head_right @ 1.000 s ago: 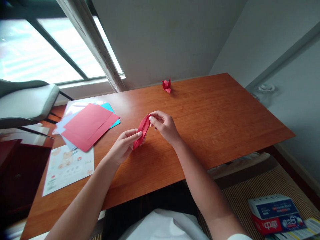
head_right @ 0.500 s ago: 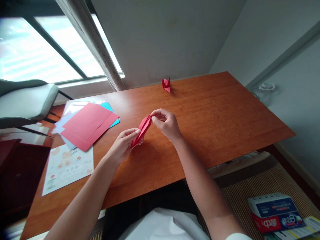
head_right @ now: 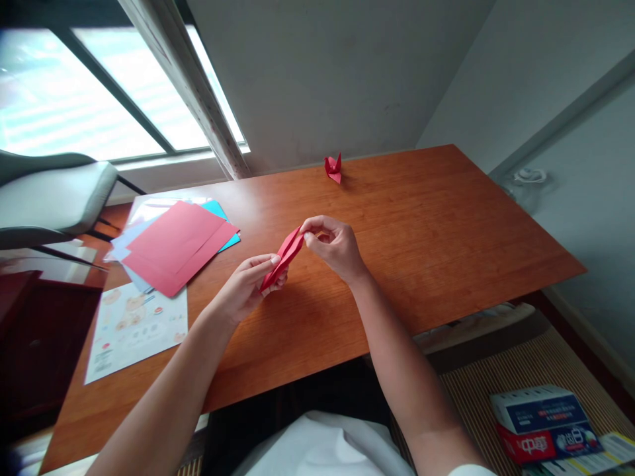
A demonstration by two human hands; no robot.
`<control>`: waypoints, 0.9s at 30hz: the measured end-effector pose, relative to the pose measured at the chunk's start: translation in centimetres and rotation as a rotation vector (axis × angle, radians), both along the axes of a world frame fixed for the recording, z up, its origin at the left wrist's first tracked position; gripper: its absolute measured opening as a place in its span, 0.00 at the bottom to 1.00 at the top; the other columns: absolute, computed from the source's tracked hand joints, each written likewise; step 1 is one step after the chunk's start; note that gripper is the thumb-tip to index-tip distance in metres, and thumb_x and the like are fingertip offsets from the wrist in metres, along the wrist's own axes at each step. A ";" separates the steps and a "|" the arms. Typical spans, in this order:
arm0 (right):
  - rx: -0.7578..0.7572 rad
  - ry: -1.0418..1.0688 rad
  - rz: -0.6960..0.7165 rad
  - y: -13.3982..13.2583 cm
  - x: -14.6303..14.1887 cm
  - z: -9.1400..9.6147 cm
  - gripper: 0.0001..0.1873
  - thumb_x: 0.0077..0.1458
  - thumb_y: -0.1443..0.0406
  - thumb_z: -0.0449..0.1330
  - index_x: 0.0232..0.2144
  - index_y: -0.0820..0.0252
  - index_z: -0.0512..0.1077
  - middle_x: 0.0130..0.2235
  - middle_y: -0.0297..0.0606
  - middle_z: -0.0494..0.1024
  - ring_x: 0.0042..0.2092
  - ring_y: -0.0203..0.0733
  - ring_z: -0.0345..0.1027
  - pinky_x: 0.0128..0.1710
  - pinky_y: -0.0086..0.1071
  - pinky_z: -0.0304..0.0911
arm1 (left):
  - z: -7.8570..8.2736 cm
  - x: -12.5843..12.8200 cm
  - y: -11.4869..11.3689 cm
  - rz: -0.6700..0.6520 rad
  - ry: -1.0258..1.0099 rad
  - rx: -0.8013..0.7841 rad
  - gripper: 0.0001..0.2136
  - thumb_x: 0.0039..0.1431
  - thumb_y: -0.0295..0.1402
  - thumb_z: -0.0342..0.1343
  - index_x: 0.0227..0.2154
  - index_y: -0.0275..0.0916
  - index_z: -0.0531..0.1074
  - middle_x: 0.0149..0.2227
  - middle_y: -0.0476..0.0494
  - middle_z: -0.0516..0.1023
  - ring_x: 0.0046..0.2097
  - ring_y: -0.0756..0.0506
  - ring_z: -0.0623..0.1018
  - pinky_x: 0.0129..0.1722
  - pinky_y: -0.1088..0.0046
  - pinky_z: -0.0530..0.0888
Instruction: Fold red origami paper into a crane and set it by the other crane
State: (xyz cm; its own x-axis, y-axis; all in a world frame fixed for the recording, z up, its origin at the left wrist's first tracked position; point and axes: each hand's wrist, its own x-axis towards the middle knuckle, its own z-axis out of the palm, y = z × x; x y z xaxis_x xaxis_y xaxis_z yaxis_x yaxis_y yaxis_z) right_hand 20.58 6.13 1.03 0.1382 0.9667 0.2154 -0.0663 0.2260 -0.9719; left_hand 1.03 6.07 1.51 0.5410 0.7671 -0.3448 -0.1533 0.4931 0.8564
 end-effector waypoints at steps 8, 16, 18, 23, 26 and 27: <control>-0.167 0.105 0.035 0.2 -0.7 -0.3 0.14 0.53 0.54 0.64 0.33 0.59 0.76 0.27 0.33 0.75 0.28 0.34 0.65 0.25 0.28 0.59 | -0.4 0.5 -0.3 0.149 0.221 0.278 0.16 0.55 0.45 0.62 0.28 0.34 0.76 0.25 0.49 0.73 0.27 0.52 0.66 0.27 0.78 0.60; -0.118 0.037 -0.019 0.3 -0.6 -1.2 0.11 0.51 0.57 0.67 0.33 0.58 0.76 0.28 0.31 0.73 0.26 0.32 0.61 0.24 0.28 0.55 | -1.1 0.8 -0.6 0.235 0.450 0.610 0.15 0.58 0.43 0.59 0.31 0.34 0.79 0.28 0.46 0.75 0.30 0.49 0.70 0.29 0.76 0.66; -0.114 0.003 -0.035 0.4 -0.5 -1.3 0.11 0.51 0.58 0.67 0.33 0.58 0.76 0.29 0.33 0.75 0.28 0.34 0.64 0.26 0.28 0.58 | -1.5 0.8 -0.5 0.221 0.487 0.670 0.14 0.59 0.42 0.58 0.31 0.35 0.79 0.27 0.46 0.74 0.29 0.49 0.70 0.30 0.77 0.66; -0.108 -0.062 -0.066 0.5 -0.4 -1.6 0.10 0.51 0.59 0.66 0.33 0.59 0.76 0.31 0.34 0.77 0.32 0.37 0.69 0.31 0.30 0.63 | -1.6 0.8 -0.5 0.139 0.422 0.565 0.12 0.57 0.40 0.60 0.33 0.34 0.78 0.27 0.48 0.72 0.29 0.50 0.69 0.29 0.78 0.64; -0.104 -0.064 -0.061 0.3 -0.6 -1.6 0.10 0.52 0.58 0.65 0.33 0.59 0.76 0.31 0.34 0.77 0.31 0.37 0.68 0.31 0.30 0.63 | -1.1 0.8 -0.6 0.104 0.331 0.428 0.11 0.55 0.40 0.62 0.31 0.34 0.78 0.26 0.49 0.73 0.29 0.51 0.69 0.29 0.78 0.64; -0.102 -0.065 -0.058 0.3 -0.6 -1.5 0.10 0.52 0.58 0.65 0.33 0.58 0.76 0.31 0.34 0.77 0.31 0.37 0.68 0.30 0.30 0.63 | -0.9 0.8 -0.6 0.104 0.316 0.384 0.12 0.54 0.40 0.62 0.30 0.34 0.78 0.26 0.49 0.74 0.29 0.51 0.70 0.30 0.77 0.64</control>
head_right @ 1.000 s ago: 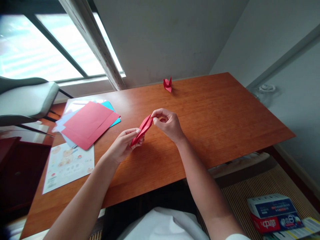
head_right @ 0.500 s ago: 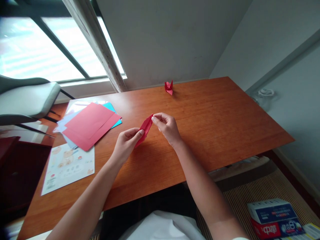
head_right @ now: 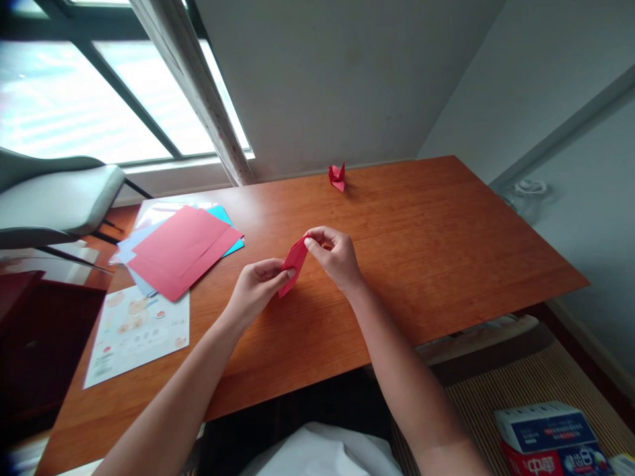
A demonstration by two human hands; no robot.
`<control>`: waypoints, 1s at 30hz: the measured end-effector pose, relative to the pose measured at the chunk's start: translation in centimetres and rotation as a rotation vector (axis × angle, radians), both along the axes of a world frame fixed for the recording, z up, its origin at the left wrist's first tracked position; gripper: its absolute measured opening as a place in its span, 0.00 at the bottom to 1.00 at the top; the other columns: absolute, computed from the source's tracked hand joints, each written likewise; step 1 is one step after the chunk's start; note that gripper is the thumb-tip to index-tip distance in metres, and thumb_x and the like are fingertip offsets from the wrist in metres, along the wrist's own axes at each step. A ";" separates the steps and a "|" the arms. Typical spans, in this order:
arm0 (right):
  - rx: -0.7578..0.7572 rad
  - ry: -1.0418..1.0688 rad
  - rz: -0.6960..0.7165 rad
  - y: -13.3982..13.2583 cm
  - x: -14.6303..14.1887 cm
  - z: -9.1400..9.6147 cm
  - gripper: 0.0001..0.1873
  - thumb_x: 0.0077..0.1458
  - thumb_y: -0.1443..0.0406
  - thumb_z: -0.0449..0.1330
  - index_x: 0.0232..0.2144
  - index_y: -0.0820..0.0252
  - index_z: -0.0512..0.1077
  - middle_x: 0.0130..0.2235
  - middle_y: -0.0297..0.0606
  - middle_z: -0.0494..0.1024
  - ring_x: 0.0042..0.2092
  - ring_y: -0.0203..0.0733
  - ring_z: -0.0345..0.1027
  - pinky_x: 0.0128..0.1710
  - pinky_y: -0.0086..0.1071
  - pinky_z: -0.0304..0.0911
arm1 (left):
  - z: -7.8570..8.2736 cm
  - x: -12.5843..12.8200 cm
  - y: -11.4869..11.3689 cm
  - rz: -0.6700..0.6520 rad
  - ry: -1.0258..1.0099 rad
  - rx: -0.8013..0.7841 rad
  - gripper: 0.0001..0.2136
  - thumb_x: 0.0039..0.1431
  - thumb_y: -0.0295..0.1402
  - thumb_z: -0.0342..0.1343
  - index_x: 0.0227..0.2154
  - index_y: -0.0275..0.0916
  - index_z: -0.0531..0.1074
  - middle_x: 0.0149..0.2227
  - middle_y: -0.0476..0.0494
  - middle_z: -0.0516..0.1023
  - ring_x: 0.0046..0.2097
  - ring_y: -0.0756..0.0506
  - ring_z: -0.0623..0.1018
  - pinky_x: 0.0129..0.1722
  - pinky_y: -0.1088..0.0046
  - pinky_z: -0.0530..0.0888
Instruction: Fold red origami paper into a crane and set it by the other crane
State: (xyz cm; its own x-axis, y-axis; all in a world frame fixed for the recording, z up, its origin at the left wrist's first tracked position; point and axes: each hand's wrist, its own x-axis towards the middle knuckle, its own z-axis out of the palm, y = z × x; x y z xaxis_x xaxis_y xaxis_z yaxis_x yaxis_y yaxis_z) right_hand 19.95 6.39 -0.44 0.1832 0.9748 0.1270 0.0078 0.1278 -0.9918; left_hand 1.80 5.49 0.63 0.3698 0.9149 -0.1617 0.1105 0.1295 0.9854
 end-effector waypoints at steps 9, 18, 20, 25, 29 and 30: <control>0.049 -0.082 -0.030 -0.4 -0.1 0.7 0.12 0.56 0.56 0.63 0.28 0.58 0.76 0.28 0.33 0.74 0.30 0.36 0.65 0.29 0.30 0.59 | 0.5 -0.2 0.1 -0.049 -0.076 -0.165 0.13 0.51 0.41 0.65 0.30 0.34 0.80 0.29 0.45 0.80 0.30 0.48 0.74 0.32 0.76 0.66; 0.045 0.093 0.103 -0.7 -0.8 1.1 0.12 0.58 0.54 0.61 0.34 0.55 0.76 0.30 0.32 0.73 0.29 0.35 0.63 0.30 0.30 0.59 | 0.9 -0.2 -0.1 -0.017 -0.087 -0.183 0.14 0.50 0.42 0.66 0.31 0.34 0.81 0.29 0.44 0.81 0.31 0.47 0.75 0.33 0.74 0.68; 0.063 0.097 0.069 -0.7 -0.9 1.1 0.10 0.56 0.55 0.64 0.32 0.56 0.76 0.31 0.32 0.74 0.31 0.36 0.64 0.32 0.30 0.60 | 1.0 -0.1 -0.2 -0.030 -0.079 -0.184 0.14 0.50 0.42 0.66 0.31 0.34 0.81 0.30 0.44 0.81 0.32 0.47 0.75 0.33 0.74 0.68; 0.104 0.051 0.024 -0.9 -0.8 1.1 0.09 0.56 0.58 0.64 0.28 0.56 0.76 0.30 0.32 0.74 0.33 0.37 0.66 0.33 0.30 0.61 | 1.1 0.0 -0.2 -0.059 -0.053 -0.163 0.14 0.50 0.42 0.65 0.30 0.34 0.80 0.29 0.44 0.80 0.31 0.47 0.75 0.33 0.74 0.68; 0.081 -0.015 -0.013 -0.8 -0.5 1.1 0.12 0.56 0.55 0.63 0.28 0.56 0.77 0.30 0.34 0.75 0.33 0.38 0.67 0.35 0.32 0.62 | 0.9 0.0 -0.2 -0.060 -0.046 -0.141 0.14 0.50 0.42 0.65 0.29 0.34 0.80 0.28 0.45 0.80 0.30 0.47 0.75 0.31 0.75 0.68; 0.060 -0.008 -0.001 -0.7 -0.5 1.0 0.12 0.56 0.54 0.63 0.31 0.56 0.78 0.31 0.34 0.76 0.33 0.38 0.67 0.34 0.32 0.63 | 0.8 -0.1 -0.2 -0.042 -0.055 -0.137 0.14 0.50 0.42 0.65 0.30 0.34 0.80 0.29 0.45 0.81 0.30 0.47 0.76 0.31 0.74 0.68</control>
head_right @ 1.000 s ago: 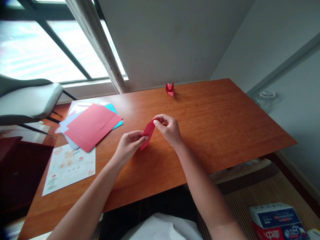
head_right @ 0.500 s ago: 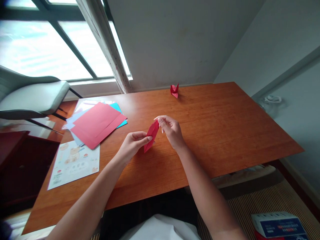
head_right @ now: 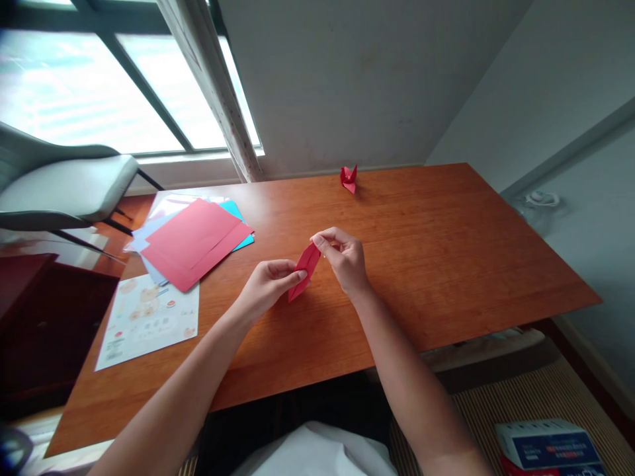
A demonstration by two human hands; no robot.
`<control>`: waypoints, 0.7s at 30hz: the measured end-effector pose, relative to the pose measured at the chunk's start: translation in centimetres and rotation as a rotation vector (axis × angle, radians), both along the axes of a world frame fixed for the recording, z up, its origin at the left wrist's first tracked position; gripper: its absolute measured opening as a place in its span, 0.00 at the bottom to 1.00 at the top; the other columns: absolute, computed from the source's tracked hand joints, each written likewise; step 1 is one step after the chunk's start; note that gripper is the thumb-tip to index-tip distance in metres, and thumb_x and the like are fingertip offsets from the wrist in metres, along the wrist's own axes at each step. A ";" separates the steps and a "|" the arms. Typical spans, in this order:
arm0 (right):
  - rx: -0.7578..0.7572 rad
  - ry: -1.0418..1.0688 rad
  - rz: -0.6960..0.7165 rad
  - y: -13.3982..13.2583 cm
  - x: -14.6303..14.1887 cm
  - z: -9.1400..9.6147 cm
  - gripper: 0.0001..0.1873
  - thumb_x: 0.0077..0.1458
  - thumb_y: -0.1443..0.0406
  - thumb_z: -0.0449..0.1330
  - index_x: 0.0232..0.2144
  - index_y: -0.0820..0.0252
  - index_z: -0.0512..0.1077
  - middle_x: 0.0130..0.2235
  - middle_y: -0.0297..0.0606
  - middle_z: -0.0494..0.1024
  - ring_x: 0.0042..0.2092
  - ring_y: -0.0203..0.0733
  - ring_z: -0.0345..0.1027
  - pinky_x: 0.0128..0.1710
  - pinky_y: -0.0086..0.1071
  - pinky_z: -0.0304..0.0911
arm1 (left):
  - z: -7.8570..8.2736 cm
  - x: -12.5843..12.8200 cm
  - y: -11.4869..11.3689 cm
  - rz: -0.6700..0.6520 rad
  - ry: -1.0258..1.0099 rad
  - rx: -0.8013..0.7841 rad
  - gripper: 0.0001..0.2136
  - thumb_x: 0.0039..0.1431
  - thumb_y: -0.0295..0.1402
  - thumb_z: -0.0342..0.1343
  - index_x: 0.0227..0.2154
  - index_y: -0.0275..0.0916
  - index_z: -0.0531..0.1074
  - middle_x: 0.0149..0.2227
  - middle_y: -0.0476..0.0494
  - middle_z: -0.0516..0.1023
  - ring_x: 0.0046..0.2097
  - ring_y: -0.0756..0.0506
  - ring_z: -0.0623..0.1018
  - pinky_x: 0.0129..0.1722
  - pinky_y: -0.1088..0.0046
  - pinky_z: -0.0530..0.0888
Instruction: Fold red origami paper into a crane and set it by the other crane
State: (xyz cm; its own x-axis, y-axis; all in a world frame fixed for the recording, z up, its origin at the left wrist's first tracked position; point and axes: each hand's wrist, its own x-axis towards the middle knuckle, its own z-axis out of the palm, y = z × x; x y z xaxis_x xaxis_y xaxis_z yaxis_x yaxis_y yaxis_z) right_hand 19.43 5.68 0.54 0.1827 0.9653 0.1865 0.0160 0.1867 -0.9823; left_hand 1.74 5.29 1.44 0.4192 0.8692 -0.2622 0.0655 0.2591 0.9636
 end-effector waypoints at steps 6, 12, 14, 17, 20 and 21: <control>-0.111 0.005 0.209 0.3 -0.8 -0.9 0.21 0.52 0.50 0.66 0.41 0.57 0.76 0.38 0.37 0.79 0.38 0.41 0.71 0.33 0.31 0.64 | -0.2 -0.1 0.2 0.169 -0.061 0.007 0.15 0.48 0.43 0.68 0.30 0.34 0.81 0.30 0.43 0.83 0.32 0.46 0.78 0.33 0.73 0.71; -0.048 -0.118 0.119 -0.1 -1.3 -1.1 0.17 0.56 0.53 0.64 0.24 0.59 0.73 0.25 0.30 0.69 0.28 0.34 0.60 0.29 0.30 0.56 | -0.1 0.1 0.3 0.012 -0.098 -0.066 0.17 0.48 0.45 0.67 0.31 0.34 0.81 0.31 0.40 0.83 0.34 0.44 0.80 0.35 0.72 0.74; -0.034 -0.106 0.101 -0.1 -1.1 -1.0 0.17 0.56 0.53 0.64 0.24 0.59 0.73 0.25 0.30 0.69 0.28 0.34 0.59 0.29 0.30 0.56 | -0.2 0.1 0.3 -0.026 -0.105 -0.097 0.18 0.48 0.45 0.68 0.31 0.34 0.80 0.31 0.40 0.83 0.33 0.44 0.80 0.33 0.72 0.74; -0.048 -0.088 0.118 -0.1 -1.0 -0.9 0.18 0.56 0.51 0.63 0.24 0.59 0.73 0.26 0.31 0.69 0.28 0.35 0.60 0.29 0.31 0.56 | -0.3 0.0 0.3 -0.012 -0.097 -0.071 0.17 0.48 0.45 0.68 0.29 0.33 0.80 0.30 0.41 0.82 0.30 0.46 0.79 0.30 0.74 0.72; -0.072 -0.074 0.138 0.0 -0.9 -0.7 0.19 0.55 0.50 0.63 0.25 0.58 0.73 0.26 0.31 0.70 0.28 0.35 0.60 0.29 0.30 0.57 | -0.4 0.0 0.2 -0.012 -0.071 -0.036 0.17 0.49 0.46 0.67 0.29 0.34 0.79 0.29 0.41 0.82 0.29 0.46 0.78 0.28 0.75 0.70; -0.073 -0.068 0.133 0.0 -0.9 -0.7 0.18 0.55 0.50 0.64 0.25 0.58 0.73 0.26 0.31 0.70 0.28 0.35 0.60 0.29 0.30 0.57 | -0.3 0.0 0.1 -0.030 -0.071 -0.042 0.17 0.49 0.45 0.67 0.30 0.34 0.80 0.29 0.41 0.82 0.30 0.46 0.78 0.29 0.75 0.71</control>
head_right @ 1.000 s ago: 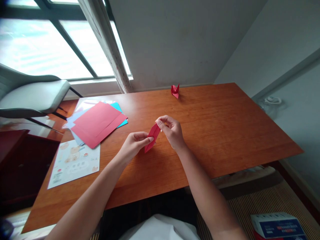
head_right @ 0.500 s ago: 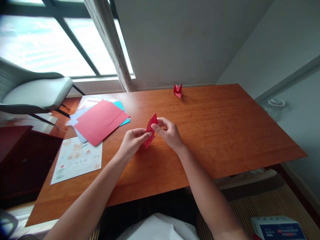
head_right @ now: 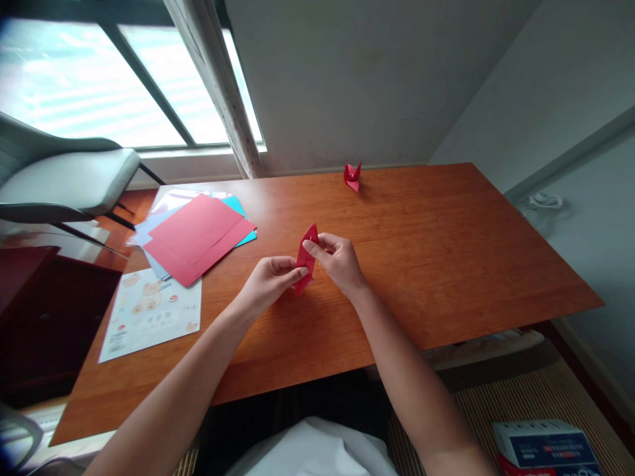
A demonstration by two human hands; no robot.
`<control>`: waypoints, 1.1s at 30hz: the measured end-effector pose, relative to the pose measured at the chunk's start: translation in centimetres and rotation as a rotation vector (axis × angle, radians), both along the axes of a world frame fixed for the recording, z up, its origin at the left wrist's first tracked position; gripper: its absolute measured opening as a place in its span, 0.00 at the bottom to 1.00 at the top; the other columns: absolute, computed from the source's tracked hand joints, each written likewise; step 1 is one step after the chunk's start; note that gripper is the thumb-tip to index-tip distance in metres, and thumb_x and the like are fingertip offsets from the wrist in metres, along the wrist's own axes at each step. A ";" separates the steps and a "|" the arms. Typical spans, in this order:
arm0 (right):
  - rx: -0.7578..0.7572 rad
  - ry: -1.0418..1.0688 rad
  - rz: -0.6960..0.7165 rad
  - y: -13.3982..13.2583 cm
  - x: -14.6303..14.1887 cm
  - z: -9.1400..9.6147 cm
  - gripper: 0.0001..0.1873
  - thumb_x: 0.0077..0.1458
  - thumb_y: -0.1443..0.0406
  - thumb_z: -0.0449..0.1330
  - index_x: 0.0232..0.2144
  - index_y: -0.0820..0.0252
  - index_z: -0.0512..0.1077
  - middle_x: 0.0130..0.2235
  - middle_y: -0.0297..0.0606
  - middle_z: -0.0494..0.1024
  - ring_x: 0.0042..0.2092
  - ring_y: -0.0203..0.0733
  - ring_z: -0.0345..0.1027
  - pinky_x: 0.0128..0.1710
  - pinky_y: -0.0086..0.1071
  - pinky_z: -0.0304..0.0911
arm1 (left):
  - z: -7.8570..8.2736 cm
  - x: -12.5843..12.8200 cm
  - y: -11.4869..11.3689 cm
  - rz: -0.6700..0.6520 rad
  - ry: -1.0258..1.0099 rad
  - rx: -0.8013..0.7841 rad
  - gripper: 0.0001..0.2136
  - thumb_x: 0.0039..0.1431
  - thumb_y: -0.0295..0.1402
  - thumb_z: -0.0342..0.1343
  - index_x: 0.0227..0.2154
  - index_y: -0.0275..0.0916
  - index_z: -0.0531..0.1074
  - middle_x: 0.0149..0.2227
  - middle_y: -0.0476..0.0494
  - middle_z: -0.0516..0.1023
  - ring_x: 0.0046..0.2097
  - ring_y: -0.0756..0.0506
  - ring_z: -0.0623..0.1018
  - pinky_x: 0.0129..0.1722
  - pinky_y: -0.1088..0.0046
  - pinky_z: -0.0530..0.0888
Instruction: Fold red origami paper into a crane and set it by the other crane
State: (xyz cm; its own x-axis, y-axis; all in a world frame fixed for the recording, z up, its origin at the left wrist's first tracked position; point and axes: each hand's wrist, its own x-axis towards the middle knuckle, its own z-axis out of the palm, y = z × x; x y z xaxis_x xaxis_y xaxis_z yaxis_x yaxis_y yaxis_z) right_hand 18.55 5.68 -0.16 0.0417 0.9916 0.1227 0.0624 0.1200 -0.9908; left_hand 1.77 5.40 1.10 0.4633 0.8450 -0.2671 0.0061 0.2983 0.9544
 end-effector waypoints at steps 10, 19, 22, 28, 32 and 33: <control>-0.031 0.001 0.127 -0.1 0.1 0.4 0.16 0.54 0.51 0.64 0.27 0.59 0.75 0.27 0.33 0.73 0.30 0.37 0.64 0.30 0.31 0.61 | 0.2 -0.2 0.0 -0.075 -0.065 -0.031 0.19 0.52 0.46 0.65 0.36 0.33 0.80 0.36 0.38 0.84 0.39 0.40 0.82 0.41 0.68 0.75; 0.216 -0.205 0.182 -0.8 -0.2 0.8 0.17 0.55 0.67 0.61 0.47 0.51 0.75 0.51 0.39 0.72 0.43 0.40 0.70 0.35 0.32 0.68 | -0.2 -1.0 0.8 0.211 -0.252 -0.167 0.18 0.53 0.45 0.64 0.37 0.33 0.78 0.38 0.35 0.83 0.39 0.42 0.82 0.39 0.69 0.76; 0.276 -0.295 0.239 -0.7 -0.3 0.6 0.17 0.54 0.70 0.60 0.45 0.51 0.76 0.53 0.41 0.70 0.47 0.43 0.70 0.35 0.32 0.68 | -0.1 -1.0 0.7 0.246 -0.256 -0.166 0.18 0.53 0.46 0.64 0.36 0.34 0.78 0.38 0.36 0.83 0.39 0.42 0.82 0.39 0.69 0.75; 0.308 -0.358 0.226 -0.6 -0.3 0.2 0.16 0.54 0.71 0.60 0.43 0.50 0.77 0.52 0.41 0.72 0.52 0.46 0.69 0.36 0.33 0.69 | -0.2 -1.0 0.7 0.278 -0.294 -0.194 0.15 0.53 0.42 0.64 0.35 0.34 0.78 0.35 0.40 0.83 0.37 0.44 0.82 0.39 0.70 0.75; 0.330 -0.368 0.207 -0.5 -0.2 0.0 0.16 0.54 0.70 0.62 0.44 0.50 0.77 0.52 0.41 0.71 0.46 0.43 0.70 0.35 0.33 0.69 | -0.4 -0.9 0.7 0.249 -0.293 -0.189 0.15 0.54 0.42 0.62 0.36 0.33 0.78 0.36 0.39 0.83 0.37 0.44 0.82 0.38 0.70 0.76; 0.337 -0.371 0.199 -0.4 -0.2 -0.1 0.15 0.54 0.70 0.63 0.43 0.50 0.77 0.52 0.41 0.71 0.45 0.43 0.70 0.34 0.33 0.68 | -0.5 -0.9 0.7 0.242 -0.282 -0.186 0.16 0.54 0.43 0.62 0.37 0.33 0.78 0.36 0.39 0.83 0.36 0.44 0.81 0.37 0.70 0.75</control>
State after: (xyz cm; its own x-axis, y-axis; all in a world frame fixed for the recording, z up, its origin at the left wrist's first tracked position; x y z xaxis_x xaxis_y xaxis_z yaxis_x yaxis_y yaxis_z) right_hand 18.32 5.28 -0.30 -0.2497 0.8789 0.4065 0.3445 0.4729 -0.8109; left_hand 0.88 6.10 0.64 0.3339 0.8878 -0.3166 -0.3396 0.4266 0.8382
